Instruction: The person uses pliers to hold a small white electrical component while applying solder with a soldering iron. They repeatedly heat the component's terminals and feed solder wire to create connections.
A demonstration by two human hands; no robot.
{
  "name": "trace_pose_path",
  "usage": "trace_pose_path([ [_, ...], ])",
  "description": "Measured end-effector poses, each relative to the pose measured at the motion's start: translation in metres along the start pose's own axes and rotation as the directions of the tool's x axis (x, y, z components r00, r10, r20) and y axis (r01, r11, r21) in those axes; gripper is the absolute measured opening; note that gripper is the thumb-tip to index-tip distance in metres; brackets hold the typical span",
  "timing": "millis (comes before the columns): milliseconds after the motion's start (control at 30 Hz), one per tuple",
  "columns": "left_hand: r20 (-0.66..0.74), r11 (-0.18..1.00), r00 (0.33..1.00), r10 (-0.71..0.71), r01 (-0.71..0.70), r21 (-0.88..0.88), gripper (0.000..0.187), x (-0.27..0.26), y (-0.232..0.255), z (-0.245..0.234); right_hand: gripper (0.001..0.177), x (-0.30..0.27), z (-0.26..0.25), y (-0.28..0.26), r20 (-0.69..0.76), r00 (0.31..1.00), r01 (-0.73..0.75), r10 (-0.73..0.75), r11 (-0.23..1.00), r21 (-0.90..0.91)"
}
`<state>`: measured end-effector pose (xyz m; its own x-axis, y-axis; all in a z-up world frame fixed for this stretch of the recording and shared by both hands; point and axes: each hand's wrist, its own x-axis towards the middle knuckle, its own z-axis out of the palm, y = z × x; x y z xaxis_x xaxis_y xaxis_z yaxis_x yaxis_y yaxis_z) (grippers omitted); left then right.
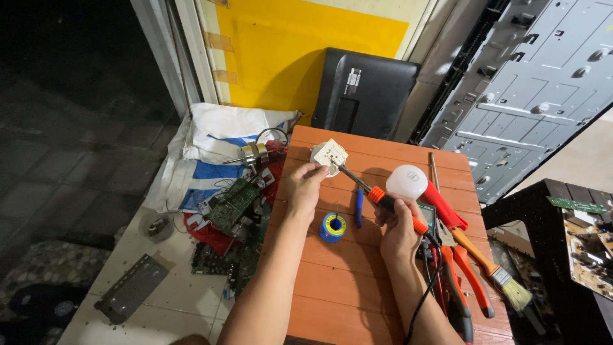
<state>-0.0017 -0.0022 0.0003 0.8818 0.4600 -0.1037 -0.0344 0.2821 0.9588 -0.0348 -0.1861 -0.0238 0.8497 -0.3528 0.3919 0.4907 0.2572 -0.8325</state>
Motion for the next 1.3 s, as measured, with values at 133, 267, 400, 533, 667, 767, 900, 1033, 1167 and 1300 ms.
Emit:
trace_pose_path([
  [133, 0.000, 1.000, 1.000, -0.001, 0.001, 0.006, 0.023, -0.003, 0.003, -0.001, 0.026, -0.001, 0.003, -0.004, -0.005, 1.000, -0.008, 0.008, 1.000, -0.007],
  [267, -0.008, 1.000, 1.000, -0.006, 0.006, -0.022, 0.023, -0.004, 0.005, -0.001, 0.026, -0.002, 0.005, -0.009, -0.001, 1.000, -0.019, 0.019, 1.000, -0.014],
  [400, -0.006, 0.999, 1.000, 0.002, -0.002, -0.053, 0.020, 0.002, -0.004, 0.001, 0.026, 0.001, -0.003, 0.002, -0.036, 0.999, -0.035, 0.036, 0.999, 0.035],
  [533, -0.011, 0.998, 1.000, 0.003, -0.004, -0.069, 0.019, -0.005, 0.004, 0.001, 0.027, 0.000, -0.002, -0.002, -0.043, 0.999, -0.026, 0.028, 0.998, 0.053],
  [667, -0.012, 0.997, 1.000, 0.009, -0.010, -0.077, 0.018, -0.003, 0.001, 0.001, 0.027, 0.000, -0.002, 0.001, -0.022, 1.000, -0.018, 0.017, 1.000, -0.018],
  [767, -0.013, 0.997, 1.000, 0.006, -0.007, -0.082, 0.018, -0.002, 0.000, 0.001, 0.027, 0.000, 0.001, -0.001, -0.010, 1.000, -0.007, 0.007, 1.000, -0.008],
  [900, -0.010, 0.997, 1.000, 0.013, -0.013, -0.074, 0.017, 0.001, -0.004, 0.001, 0.026, 0.000, 0.002, -0.003, -0.006, 1.000, -0.015, 0.015, 1.000, -0.019],
  [1033, -0.012, 0.998, 1.000, 0.007, -0.008, -0.059, 0.016, 0.001, -0.003, 0.000, 0.026, -0.001, 0.005, -0.008, 0.002, 1.000, -0.012, 0.012, 0.999, -0.037],
  [1167, -0.014, 0.999, 1.000, 0.020, -0.020, -0.042, 0.017, -0.004, 0.002, 0.000, 0.026, 0.000, 0.004, -0.006, 0.008, 1.000, -0.005, 0.005, 1.000, -0.027],
  [1300, -0.027, 0.999, 0.999, 0.036, -0.036, -0.015, 0.018, 0.004, -0.007, 0.002, 0.025, -0.003, 0.010, -0.017, 0.025, 1.000, 0.014, -0.012, 0.998, -0.061],
])
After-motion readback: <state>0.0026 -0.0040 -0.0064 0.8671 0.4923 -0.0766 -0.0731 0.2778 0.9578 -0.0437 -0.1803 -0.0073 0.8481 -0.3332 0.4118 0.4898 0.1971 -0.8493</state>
